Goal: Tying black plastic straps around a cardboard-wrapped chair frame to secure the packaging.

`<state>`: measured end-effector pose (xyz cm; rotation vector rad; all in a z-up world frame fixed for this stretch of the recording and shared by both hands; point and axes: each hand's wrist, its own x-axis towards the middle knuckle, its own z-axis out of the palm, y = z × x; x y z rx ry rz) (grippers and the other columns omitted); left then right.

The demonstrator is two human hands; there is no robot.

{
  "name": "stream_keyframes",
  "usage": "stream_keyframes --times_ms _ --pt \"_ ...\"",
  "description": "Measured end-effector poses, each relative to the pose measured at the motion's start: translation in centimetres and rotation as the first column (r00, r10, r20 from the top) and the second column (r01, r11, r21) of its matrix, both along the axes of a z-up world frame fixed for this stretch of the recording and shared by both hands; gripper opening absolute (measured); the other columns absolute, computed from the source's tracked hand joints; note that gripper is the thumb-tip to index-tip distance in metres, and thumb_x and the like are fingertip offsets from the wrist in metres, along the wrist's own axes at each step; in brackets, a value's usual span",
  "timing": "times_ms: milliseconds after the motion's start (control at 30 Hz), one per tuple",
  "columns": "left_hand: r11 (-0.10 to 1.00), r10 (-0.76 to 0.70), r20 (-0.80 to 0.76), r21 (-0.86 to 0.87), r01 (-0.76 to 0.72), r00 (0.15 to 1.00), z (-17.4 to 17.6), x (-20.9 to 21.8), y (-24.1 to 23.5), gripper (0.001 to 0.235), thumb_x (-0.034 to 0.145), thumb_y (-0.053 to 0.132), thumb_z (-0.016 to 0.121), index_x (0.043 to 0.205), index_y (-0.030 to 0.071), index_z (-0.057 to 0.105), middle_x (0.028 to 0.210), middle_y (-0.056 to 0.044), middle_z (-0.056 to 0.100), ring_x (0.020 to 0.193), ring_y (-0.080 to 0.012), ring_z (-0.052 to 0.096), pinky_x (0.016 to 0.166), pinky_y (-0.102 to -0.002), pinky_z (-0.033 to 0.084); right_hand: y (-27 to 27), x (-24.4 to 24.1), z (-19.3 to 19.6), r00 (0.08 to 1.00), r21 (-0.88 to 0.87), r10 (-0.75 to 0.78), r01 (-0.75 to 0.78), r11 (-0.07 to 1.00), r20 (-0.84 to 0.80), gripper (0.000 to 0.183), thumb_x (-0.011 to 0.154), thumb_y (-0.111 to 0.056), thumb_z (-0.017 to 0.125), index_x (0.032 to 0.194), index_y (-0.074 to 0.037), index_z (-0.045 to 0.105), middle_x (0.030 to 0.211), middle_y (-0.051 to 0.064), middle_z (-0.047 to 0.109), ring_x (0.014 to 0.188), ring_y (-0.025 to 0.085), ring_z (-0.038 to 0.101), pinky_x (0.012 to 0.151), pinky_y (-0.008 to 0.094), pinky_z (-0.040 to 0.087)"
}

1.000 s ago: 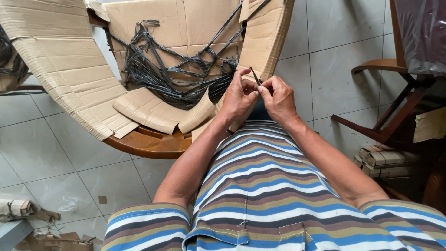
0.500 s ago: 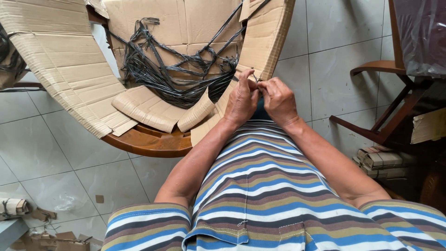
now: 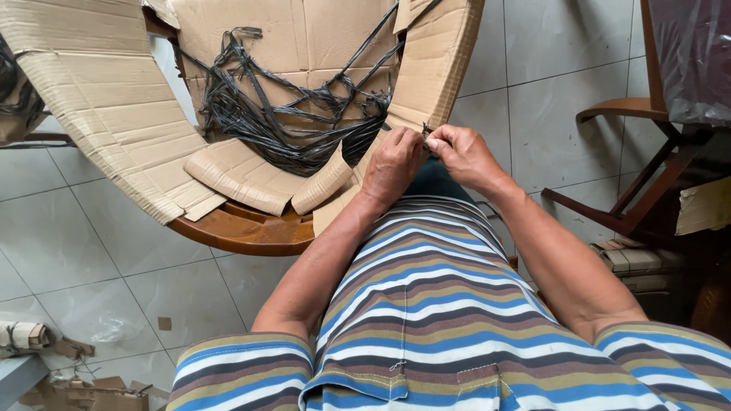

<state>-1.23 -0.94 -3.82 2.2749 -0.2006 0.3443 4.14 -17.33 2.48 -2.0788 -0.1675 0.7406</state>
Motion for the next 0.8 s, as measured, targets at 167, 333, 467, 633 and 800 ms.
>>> stream_keyframes --times_ms 167,333,467,633,800 --pt "0.997 0.027 0.127 0.063 -0.036 0.991 0.9 -0.8 0.3 0.008 0.093 0.021 0.069 0.099 0.017 0.066 0.091 0.000 0.058 0.079 -0.0210 0.065 0.072 -0.031 0.056 -0.1 -0.8 -0.8 0.996 0.026 -0.081 0.083 0.996 -0.045 0.012 0.102 -0.015 0.067 0.098 -0.006 0.075 0.072 0.008 0.070 0.068 0.017 0.069 0.064 0.033 0.053" --pt "0.932 -0.001 0.287 0.347 -0.103 0.958 -0.5 -1.0 0.0 0.011 0.096 0.026 0.066 0.092 0.016 0.067 0.084 -0.001 0.059 0.076 -0.0201 0.064 0.069 -0.032 0.050 0.1 -0.6 -0.6 0.997 0.004 -0.083 0.083 0.997 -0.003 0.011 0.101 -0.014 0.068 0.100 -0.006 0.075 0.073 0.008 0.072 0.068 0.016 0.070 0.063 0.031 0.054" --pt "0.937 -0.020 0.321 0.336 -0.094 0.947 0.7 -0.5 0.1 0.011 0.096 0.019 0.066 0.088 0.013 0.065 0.081 -0.004 0.058 0.075 -0.0216 0.065 0.070 -0.032 0.051 0.2 -0.6 0.0 0.996 -0.019 -0.090 0.090 0.996 0.002 0.011 0.101 -0.014 0.069 0.100 -0.006 0.077 0.068 0.008 0.069 0.066 0.018 0.068 0.063 0.034 0.053" --pt "0.924 -0.005 0.339 0.362 -0.125 0.941 2.1 0.0 0.2 0.015 0.095 0.017 0.063 0.080 0.012 0.060 0.077 -0.004 0.054 0.074 -0.0224 0.063 0.069 -0.032 0.049 0.2 -0.6 -0.1 0.994 -0.041 -0.092 0.095 0.995 0.059 0.009 0.100 -0.017 0.072 0.099 -0.009 0.077 0.066 0.008 0.068 0.067 0.019 0.067 0.062 0.035 0.052" --pt "0.922 -0.009 0.310 0.371 -0.113 0.951 3.6 -0.1 1.4 0.016 0.089 0.019 0.066 0.077 0.013 0.056 0.076 -0.004 0.052 0.073 -0.0229 0.061 0.068 -0.034 0.048 -1.8 -0.9 -3.4 0.978 -0.098 -0.135 0.152 0.983 0.162 0.013 0.102 -0.020 0.074 0.097 -0.008 0.075 0.067 0.012 0.067 0.066 0.024 0.067 0.059 0.038 0.051"
